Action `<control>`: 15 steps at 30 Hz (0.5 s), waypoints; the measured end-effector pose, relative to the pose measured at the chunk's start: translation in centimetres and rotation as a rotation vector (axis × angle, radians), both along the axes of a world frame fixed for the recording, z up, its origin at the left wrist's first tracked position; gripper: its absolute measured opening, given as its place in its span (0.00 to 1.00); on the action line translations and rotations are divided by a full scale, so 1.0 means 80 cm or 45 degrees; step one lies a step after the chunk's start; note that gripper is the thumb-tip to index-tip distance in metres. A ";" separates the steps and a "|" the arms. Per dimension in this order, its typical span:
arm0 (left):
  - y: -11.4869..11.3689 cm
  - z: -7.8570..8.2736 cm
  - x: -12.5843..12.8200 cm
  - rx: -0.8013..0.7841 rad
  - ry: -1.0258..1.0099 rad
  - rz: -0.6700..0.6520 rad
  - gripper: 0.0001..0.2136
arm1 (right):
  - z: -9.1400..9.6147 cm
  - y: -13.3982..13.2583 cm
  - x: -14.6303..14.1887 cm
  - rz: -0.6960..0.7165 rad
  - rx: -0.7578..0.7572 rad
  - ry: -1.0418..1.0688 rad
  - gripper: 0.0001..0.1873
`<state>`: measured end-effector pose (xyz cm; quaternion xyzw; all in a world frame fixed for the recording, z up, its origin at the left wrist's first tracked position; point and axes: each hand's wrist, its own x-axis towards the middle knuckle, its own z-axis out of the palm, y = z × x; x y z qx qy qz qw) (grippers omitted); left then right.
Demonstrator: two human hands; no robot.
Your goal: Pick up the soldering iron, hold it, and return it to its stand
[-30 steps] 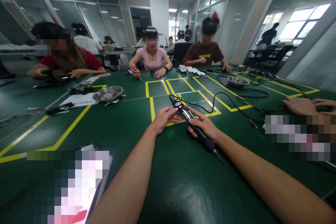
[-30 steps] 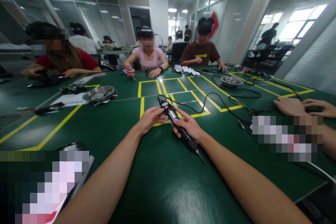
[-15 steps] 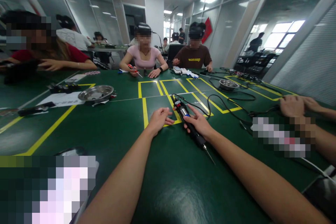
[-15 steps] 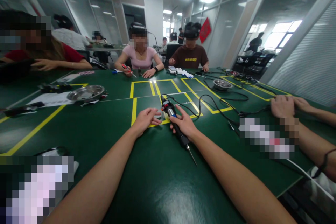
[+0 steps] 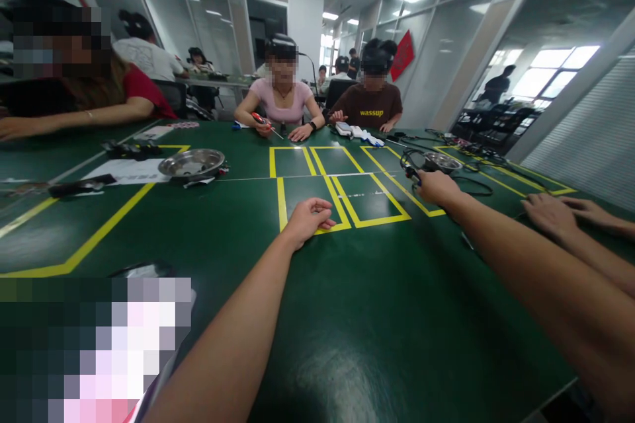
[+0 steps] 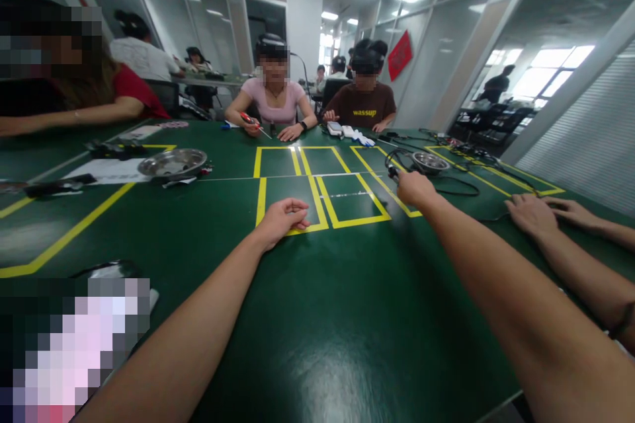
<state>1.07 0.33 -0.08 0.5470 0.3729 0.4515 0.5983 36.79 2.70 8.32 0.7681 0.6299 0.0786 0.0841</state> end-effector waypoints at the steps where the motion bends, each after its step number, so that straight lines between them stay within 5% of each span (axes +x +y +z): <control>1: 0.000 0.001 0.000 0.005 0.013 -0.013 0.09 | 0.001 0.002 0.002 0.022 -0.042 -0.053 0.23; 10: -0.004 0.012 0.001 -0.062 0.004 -0.016 0.07 | -0.011 0.004 0.001 0.108 -0.214 -0.080 0.19; 15: -0.008 0.021 0.001 -0.120 0.046 -0.107 0.20 | -0.009 0.003 0.009 0.075 -0.206 -0.049 0.23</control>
